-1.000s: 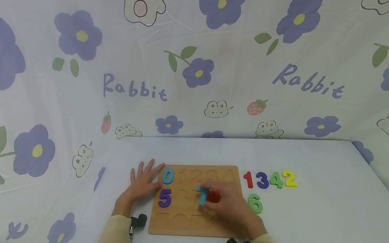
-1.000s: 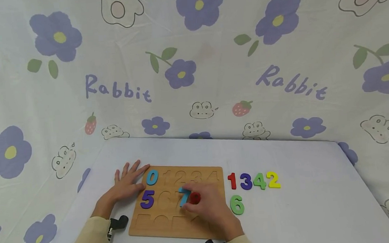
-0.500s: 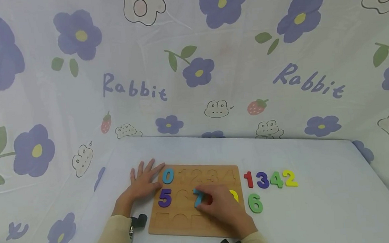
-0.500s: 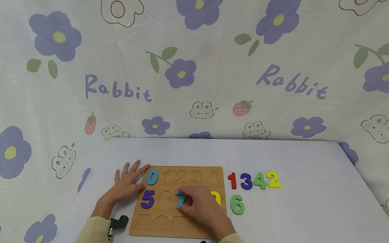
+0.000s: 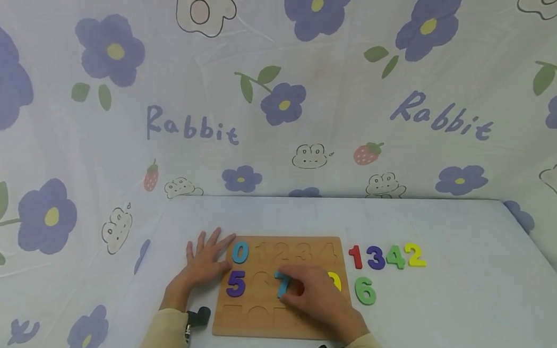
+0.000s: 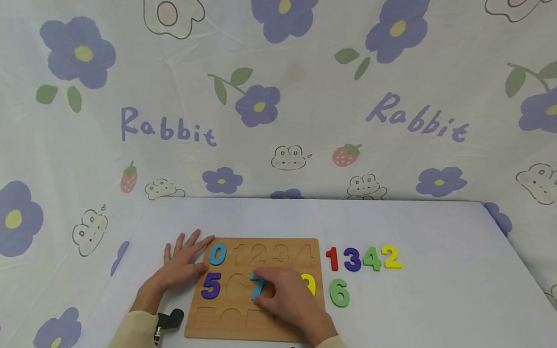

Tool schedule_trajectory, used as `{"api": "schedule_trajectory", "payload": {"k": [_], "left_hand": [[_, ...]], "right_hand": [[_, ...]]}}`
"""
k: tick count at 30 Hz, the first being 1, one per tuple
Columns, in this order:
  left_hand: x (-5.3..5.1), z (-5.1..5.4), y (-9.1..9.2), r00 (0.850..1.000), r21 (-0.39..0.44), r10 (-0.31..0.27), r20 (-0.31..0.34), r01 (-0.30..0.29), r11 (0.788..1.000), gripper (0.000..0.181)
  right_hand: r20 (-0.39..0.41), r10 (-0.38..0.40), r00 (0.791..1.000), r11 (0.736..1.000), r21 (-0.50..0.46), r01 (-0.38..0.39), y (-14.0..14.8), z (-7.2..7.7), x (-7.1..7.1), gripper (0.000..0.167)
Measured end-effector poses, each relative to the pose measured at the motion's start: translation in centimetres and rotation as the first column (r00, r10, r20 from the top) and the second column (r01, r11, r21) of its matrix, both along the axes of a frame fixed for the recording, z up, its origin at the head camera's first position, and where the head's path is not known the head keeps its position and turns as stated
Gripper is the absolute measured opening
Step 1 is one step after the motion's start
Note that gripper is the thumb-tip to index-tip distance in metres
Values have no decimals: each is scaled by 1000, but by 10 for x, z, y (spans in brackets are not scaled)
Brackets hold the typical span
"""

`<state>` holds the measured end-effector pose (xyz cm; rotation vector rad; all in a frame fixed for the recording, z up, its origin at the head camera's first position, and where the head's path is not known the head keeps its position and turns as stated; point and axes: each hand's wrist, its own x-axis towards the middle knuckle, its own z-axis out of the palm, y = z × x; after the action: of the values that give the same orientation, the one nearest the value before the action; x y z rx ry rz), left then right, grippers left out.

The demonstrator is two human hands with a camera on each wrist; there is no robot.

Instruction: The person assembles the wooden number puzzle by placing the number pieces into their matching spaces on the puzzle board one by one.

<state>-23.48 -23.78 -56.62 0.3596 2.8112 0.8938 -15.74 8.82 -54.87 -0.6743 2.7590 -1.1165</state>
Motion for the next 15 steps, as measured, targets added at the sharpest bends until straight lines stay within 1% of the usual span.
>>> {"api": "schedule_trajectory", "payload": {"k": [2,5,9,12,15], "left_hand": [[1,4,1,1000,-12,5,11,-5,1000,76],[2,6,3,1000,-37,15,26,-14,999,76],[2,8,3,999,-49,19,28,-18,999,77],[2,7,3,999,-47,18,27,-17,999,77],[2,5,2,999,-47,17,28,-15,999,77]], "right_hand": [[-1,-19,1000,1000,-7,19,3,0,1,53],[15,-41,999,999,-29,42,10,2,3,55],[40,-37,999,997,-73,40,23,9,5,57],[26,-35,999,995,-93,37,35,17,7,58],[-1,-54,999,993,-105,53,48,25,9,59]]}}
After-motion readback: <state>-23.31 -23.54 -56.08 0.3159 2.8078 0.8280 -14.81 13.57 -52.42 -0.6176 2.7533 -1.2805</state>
